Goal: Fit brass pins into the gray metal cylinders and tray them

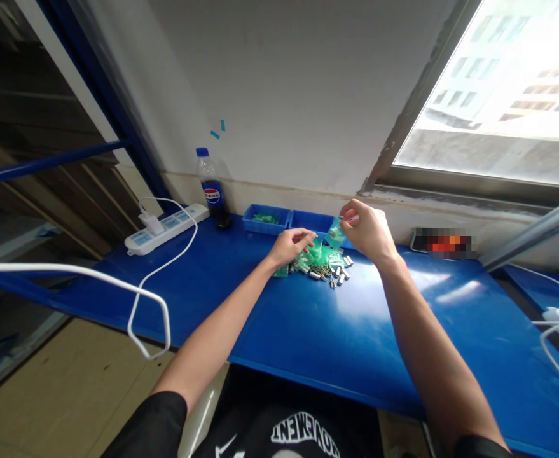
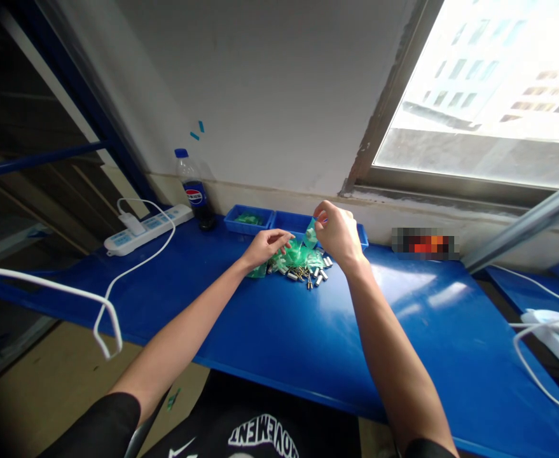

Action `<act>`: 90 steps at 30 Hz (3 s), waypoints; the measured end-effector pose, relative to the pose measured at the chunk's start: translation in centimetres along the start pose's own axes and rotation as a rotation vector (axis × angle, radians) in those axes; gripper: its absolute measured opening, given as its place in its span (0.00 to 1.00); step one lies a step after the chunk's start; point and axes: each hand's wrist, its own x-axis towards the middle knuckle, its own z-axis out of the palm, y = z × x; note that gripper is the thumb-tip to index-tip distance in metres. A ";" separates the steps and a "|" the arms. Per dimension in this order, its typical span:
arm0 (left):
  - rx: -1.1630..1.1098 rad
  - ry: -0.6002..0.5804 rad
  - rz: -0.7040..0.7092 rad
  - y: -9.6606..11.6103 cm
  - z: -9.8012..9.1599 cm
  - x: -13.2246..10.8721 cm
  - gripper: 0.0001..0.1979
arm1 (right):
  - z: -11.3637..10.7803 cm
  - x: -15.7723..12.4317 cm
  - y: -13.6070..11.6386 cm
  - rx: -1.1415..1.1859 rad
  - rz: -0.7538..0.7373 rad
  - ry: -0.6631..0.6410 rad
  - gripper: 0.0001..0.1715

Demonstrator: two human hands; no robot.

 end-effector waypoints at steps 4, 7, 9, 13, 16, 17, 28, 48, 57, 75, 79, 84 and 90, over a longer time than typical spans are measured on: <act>-0.078 -0.040 0.002 0.6 -0.1 -0.2 0.25 | 0.1 0.0 -0.2 0.373 -0.052 -0.056 0.12; -0.146 -0.116 0.017 1.2 -0.2 -0.4 0.24 | 0.6 0.1 -0.1 0.551 -0.082 -0.122 0.17; -0.173 -0.154 0.028 1.5 -0.3 -0.4 0.23 | 1.0 0.2 0.0 0.607 -0.077 -0.131 0.21; -0.240 -0.179 -0.004 1.3 -0.6 -0.4 0.21 | 1.7 0.3 0.4 0.619 -0.024 -0.143 0.28; -0.355 -0.107 -0.106 0.7 -1.1 -0.1 0.19 | 1.7 0.4 0.9 0.480 0.055 -0.126 0.26; -0.398 -0.060 -0.138 0.5 -1.3 0.0 0.19 | 1.7 0.5 1.1 0.398 0.075 -0.128 0.24; -0.587 0.365 -0.402 -1.2 -4.2 1.4 0.29 | 4.1 0.5 4.1 -0.304 0.010 -0.549 0.21; -0.258 0.127 -0.235 -0.9 -1.5 1.0 0.29 | 2.3 0.6 2.9 -0.029 0.165 -0.310 0.12; -0.124 0.013 -0.109 -0.5 -0.7 0.5 0.25 | -0.1 0.4 1.7 -0.011 0.026 -0.192 0.13; -0.029 -0.183 0.062 1.0 -1.1 -0.4 0.28 | 1.8 0.4 1.6 0.640 0.031 -0.331 0.19; -0.007 -0.166 0.052 0.7 -1.6 -0.2 0.28 | 1.8 0.5 2.0 0.516 0.089 -0.332 0.20; -0.050 0.125 0.008 -0.5 -2.6 0.6 0.28 | 2.1 0.7 2.7 0.156 0.108 -0.315 0.14; -0.556 0.520 -0.197 -1.9 -3.9 1.9 0.25 | 3.9 0.6 3.7 -0.059 0.080 -0.416 0.16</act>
